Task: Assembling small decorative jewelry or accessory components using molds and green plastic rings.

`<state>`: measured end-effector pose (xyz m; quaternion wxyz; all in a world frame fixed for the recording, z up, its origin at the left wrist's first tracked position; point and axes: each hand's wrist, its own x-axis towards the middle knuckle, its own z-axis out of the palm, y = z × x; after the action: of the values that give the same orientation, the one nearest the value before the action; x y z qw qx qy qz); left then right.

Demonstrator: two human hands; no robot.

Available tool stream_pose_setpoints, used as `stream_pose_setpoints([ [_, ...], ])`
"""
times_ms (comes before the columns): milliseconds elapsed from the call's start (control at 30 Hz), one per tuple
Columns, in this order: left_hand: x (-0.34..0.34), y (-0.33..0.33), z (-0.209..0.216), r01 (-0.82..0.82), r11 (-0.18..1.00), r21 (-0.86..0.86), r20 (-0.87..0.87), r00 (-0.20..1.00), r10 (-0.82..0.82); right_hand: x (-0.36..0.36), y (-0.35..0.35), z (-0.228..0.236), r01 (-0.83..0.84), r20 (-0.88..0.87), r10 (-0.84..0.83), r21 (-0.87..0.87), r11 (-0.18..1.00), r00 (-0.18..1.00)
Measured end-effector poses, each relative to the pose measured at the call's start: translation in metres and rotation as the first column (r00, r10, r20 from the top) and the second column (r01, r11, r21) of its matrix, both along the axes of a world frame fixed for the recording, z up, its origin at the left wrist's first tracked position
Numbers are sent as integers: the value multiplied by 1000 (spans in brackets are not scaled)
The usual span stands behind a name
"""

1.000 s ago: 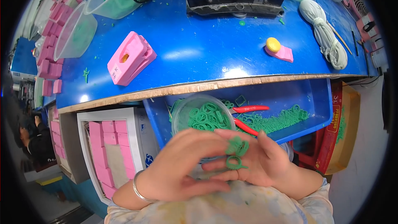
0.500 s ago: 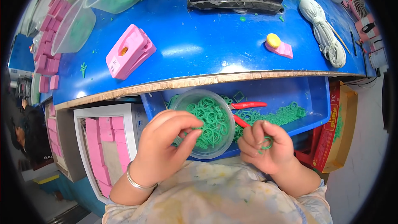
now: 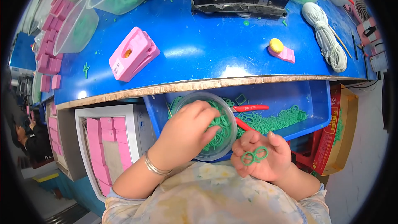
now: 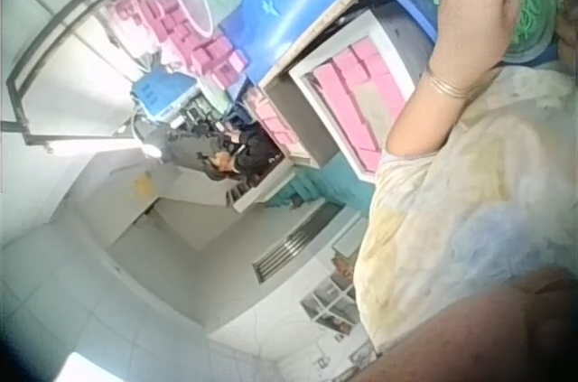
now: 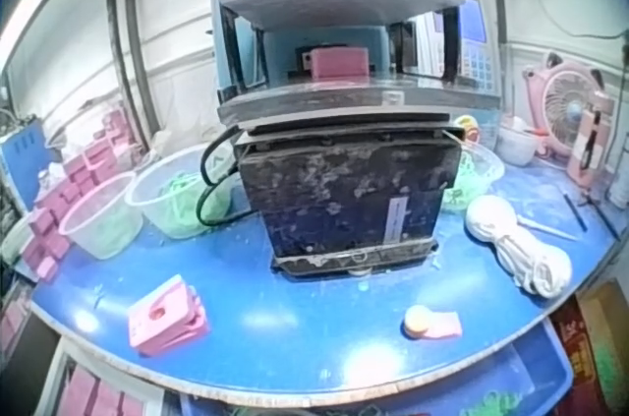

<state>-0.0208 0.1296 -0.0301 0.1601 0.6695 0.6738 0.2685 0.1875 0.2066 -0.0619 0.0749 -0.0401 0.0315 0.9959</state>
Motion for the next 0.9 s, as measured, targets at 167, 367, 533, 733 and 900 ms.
stream_pose_setpoints([
  [167,-1,-15,34,-51,998,45,372,928,31,-9,-2,20,-98,73,91,94,991,993],
  [367,11,-14,56,214,970,113,416,876,-242,-14,0,29,-108,34,112,-94,990,993],
  [533,-5,-21,35,-80,997,0,187,979,79,-16,-2,32,-147,196,137,36,988,971],
  [733,0,-14,16,-33,985,-169,-109,994,15,-10,-6,12,-252,24,252,36,967,968],
  [900,0,-12,8,-28,981,-190,-52,998,19,-10,-2,24,-302,225,261,168,938,939],
])
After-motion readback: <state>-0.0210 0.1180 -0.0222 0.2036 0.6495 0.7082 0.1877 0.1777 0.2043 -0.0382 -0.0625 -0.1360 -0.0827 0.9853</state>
